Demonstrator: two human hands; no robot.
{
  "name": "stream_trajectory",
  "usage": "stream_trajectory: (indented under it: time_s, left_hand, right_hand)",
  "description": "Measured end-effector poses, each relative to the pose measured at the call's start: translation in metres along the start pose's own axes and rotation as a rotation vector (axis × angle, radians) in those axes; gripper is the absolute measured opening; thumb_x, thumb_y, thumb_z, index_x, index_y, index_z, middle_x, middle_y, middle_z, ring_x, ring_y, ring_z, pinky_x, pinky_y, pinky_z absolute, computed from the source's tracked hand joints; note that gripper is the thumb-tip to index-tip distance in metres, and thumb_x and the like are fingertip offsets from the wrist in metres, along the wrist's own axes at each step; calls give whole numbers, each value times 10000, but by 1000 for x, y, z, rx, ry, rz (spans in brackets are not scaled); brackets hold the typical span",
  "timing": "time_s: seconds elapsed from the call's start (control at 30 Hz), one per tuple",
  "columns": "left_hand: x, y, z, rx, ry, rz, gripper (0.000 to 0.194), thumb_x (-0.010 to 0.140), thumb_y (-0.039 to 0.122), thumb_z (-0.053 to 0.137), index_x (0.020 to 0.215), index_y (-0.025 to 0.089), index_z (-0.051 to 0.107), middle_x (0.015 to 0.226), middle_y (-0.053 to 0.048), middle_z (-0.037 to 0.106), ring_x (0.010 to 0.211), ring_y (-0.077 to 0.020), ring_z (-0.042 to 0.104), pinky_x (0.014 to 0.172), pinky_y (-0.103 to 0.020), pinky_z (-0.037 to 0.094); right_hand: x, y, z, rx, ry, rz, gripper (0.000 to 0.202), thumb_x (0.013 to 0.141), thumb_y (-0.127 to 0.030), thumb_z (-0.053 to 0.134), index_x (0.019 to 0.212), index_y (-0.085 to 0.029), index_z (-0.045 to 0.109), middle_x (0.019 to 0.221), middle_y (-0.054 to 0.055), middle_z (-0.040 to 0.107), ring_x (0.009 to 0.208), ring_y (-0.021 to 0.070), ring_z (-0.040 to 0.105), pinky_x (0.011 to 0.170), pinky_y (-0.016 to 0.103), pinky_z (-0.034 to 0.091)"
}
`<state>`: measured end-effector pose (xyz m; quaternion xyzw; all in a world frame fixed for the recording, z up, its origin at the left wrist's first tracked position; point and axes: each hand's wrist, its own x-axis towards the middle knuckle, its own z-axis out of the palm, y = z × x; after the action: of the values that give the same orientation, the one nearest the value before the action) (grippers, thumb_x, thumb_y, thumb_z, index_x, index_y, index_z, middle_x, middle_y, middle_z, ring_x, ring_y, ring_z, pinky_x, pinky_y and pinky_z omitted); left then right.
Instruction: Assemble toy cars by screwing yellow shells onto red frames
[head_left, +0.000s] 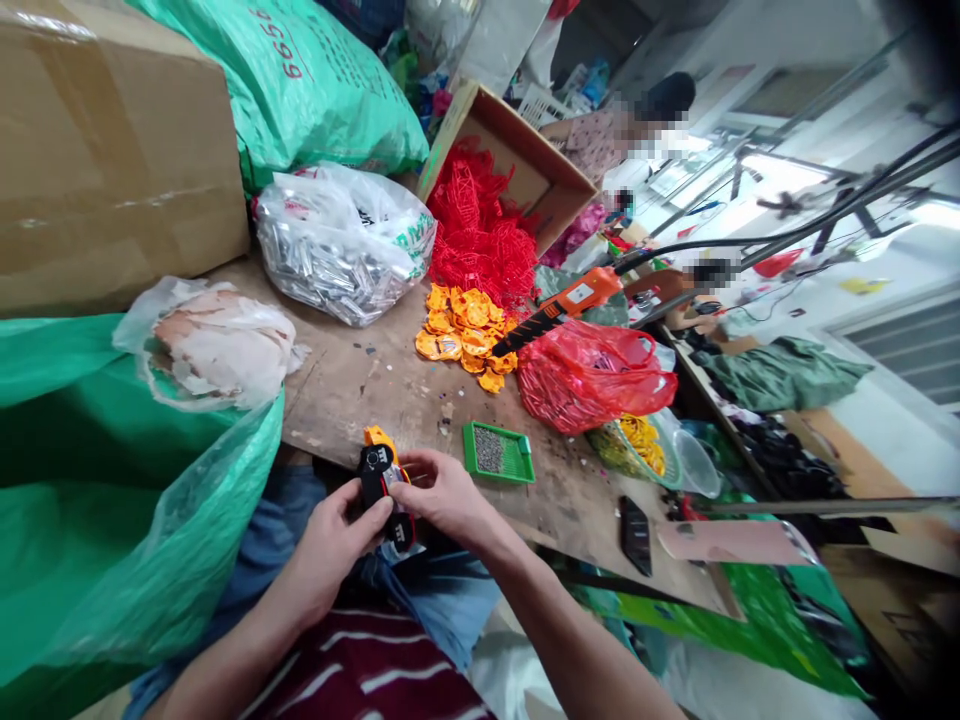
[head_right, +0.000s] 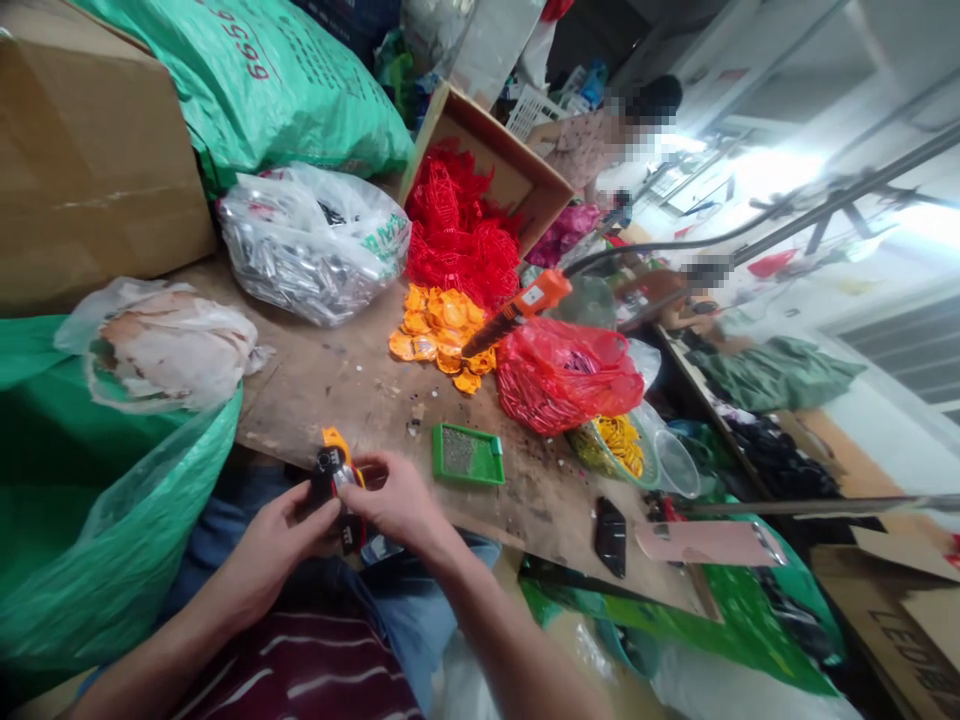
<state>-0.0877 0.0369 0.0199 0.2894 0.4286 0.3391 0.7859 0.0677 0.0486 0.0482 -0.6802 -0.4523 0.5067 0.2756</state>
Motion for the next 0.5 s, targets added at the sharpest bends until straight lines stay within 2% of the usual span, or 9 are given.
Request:
stream_trajectory:
  time_s: [0.1,0.27,0.5]
  left_hand:
    - [-1,0,-1,25,3,20,508,699,450,772,1103,149,705,975,-100,772,855,-285,717,760,-385,577]
    - [1,-8,-7,177,15,101,450,796,455,680,1126,150,687,1035,-92,768,970,-292,694,815,-363,560]
    - [1,-12,-7,403,67,162,376,820,478,625,1000,153,680,870,-41,766,798,-249,712,684,-309,559]
  right_hand:
    - [-2,0,2,-9,21,-22,319,693,-172,676,1009,-133,685,855,60,742,712,160,684,591,236,549]
    - [-3,-2,4,34,28,13,324,668,-187,693,987,-135,671,832,51,721,680,157,664,541,230,533]
    - [-9,3,9,167,54,53,462,624,-256,753,1053,-138,627,824,34,666,673,153,624,509,231,515]
